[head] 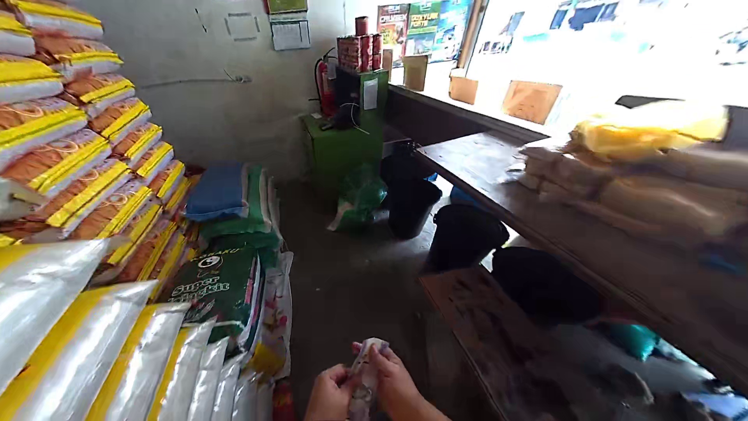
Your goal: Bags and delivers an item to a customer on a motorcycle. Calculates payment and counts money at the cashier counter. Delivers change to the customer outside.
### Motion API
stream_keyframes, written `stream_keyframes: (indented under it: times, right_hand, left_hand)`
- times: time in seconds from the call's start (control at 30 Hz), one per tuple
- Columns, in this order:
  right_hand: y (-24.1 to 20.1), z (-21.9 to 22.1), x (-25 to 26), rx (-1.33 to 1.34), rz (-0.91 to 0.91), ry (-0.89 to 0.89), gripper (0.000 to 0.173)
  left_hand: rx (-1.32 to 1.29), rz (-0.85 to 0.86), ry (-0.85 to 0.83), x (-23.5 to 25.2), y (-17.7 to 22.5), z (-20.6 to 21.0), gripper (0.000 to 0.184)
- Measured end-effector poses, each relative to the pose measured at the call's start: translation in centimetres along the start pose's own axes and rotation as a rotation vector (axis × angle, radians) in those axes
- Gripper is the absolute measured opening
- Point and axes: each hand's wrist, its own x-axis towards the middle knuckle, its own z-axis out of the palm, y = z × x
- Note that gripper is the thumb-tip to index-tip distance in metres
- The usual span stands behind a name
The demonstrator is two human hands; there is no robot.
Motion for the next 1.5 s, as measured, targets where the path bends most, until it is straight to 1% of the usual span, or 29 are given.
stream_keyframes:
  times: [0.07,0.13,0.2,0.27,0.37,0.43,0.5,0.63,0.77,0.83,0.9,0.93,0.97,1.03,1.1,1.17,1.2,1.27,1.33,1.43,1.5]
  right_hand:
    - [-0.9,2.6,6.5,0.054,0.040,-0.066,0.026]
    - [-1.6,4.8,13.6,0.111,0.042,-0.113,0.028]
    - [-2.7,7.1,20.4,0.145,0.038,-0.084,0.028]
    - [-4.5,9.0,27.0,0.181,0.022,-0.020,0.028]
    - [-9.1,12.1,37.0,0.229,-0.047,0.094,0.026]
    - [-12.6,13.4,42.8,0.251,-0.089,0.150,0.026]
    - [-16.0,14.2,48.8,0.277,-0.157,0.184,0.028]
    - [-22.5,15.2,61.9,0.346,-0.283,0.263,0.033]
    - [-26.6,16.5,77.8,0.392,-0.284,0.313,0.032]
    - [-29.4,18.3,86.2,0.358,-0.260,0.430,0.029]
    - [-31.8,20.5,92.9,0.306,-0.208,0.569,0.026]
    - [-33.1,21.7,95.8,0.286,-0.178,0.600,0.026]
    - [-34.6,22.9,98.3,0.273,-0.155,0.602,0.026]
    - [-37.0,25.3,102.7,0.257,-0.133,0.551,0.024]
    - [-38.4,26.9,106.8,0.266,-0.119,0.501,0.024]
    - [-39.2,27.6,110.6,0.297,-0.118,0.490,0.027]
    - [-39.4,27.6,112.5,0.321,-0.127,0.504,0.028]
    - [-39.1,26.9,115.6,0.374,-0.156,0.575,0.029]
    - [-38.2,25.6,118.1,0.455,-0.215,0.705,0.028]
    - [-36.5,24.3,120.5,0.626,-0.329,0.994,0.025]
    - [-35.4,25.3,121.4,0.760,-0.393,1.167,0.027]
  left_hand:
    - [-0.008,0.030,0.055,5.7,0.5,-3.4,0.014]
    - [-0.040,0.035,0.075,12.2,0.9,-6.5,0.015]
    - [-0.091,0.030,0.039,19.0,1.2,-9.3,0.015]
    - [-0.135,0.032,-0.047,25.9,2.2,-11.7,0.015]
    - [-0.132,0.076,-0.159,37.3,5.6,-15.0,0.017]
    - [-0.076,0.081,-0.210,44.1,8.9,-16.4,0.018]
    - [-0.012,0.094,-0.262,50.8,12.0,-17.6,0.020]
    - [0.022,0.102,-0.352,64.4,16.0,-20.2,0.020]
    - [0.184,0.141,-0.332,78.6,18.0,-24.0,0.025]
    - [0.237,0.138,-0.278,86.0,18.6,-26.9,0.024]
    - [0.249,0.105,-0.205,91.8,19.4,-30.5,0.022]
    - [0.242,0.100,-0.168,94.4,20.2,-32.4,0.022]
    - [0.241,0.110,-0.131,97.0,21.3,-34.3,0.022]
    - [0.272,0.165,-0.053,102.2,23.1,-38.2,0.021]
    - [0.317,0.247,0.012,108.0,24.4,-41.8,0.021]
    - [0.380,0.361,0.047,114.8,25.9,-44.2,0.021]
    - [0.420,0.406,0.030,118.3,27.1,-44.9,0.022]
    - [0.521,0.467,-0.068,125.5,29.6,-45.3,0.028]
    - [0.623,0.538,-0.196,133.3,31.3,-44.6,0.038]
    - [0.777,0.610,-0.337,144.0,33.2,-42.0,0.055]
    - [0.878,0.621,-0.405,149.2,34.2,-40.2,0.066]
